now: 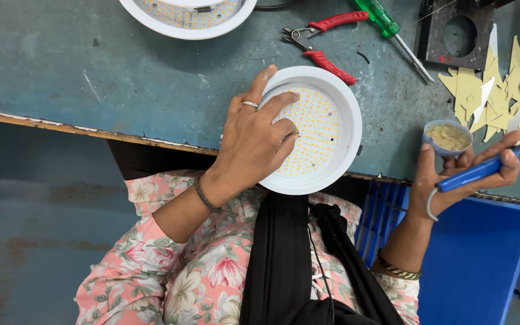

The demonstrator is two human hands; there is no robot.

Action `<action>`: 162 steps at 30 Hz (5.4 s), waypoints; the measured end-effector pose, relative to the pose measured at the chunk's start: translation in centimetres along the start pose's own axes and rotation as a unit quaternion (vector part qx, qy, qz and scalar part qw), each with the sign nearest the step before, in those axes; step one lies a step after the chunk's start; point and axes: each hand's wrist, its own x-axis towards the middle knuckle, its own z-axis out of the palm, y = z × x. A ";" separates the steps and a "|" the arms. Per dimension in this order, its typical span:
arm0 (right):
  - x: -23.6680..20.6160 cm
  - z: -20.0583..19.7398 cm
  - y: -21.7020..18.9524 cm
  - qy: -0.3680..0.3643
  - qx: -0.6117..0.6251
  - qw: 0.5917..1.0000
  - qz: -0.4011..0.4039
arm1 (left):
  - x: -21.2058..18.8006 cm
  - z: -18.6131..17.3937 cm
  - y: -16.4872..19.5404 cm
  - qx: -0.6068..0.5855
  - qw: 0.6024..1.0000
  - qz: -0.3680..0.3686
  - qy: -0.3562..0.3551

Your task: The person applies flux to the center of a circular LED module, then uses a soldering iron to attach wires to the central contact points. They trim excess wire with pliers, inspect the connections, and repeat the process on additional modules, stacking completed units aside.

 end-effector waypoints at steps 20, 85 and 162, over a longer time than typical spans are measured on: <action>-1.3 -0.8 -4.6 0.129 0.141 0.981 -0.011 | 0.9 -0.9 0.9 0.025 0.999 0.011 -0.028; 5.3 -4.2 -1.8 0.064 0.531 0.756 0.378 | 1.2 -1.2 0.8 0.001 1.000 0.002 -0.022; 1.8 3.8 -12.8 -0.088 0.120 0.987 0.058 | 0.6 -0.7 -0.1 0.002 1.000 0.019 0.011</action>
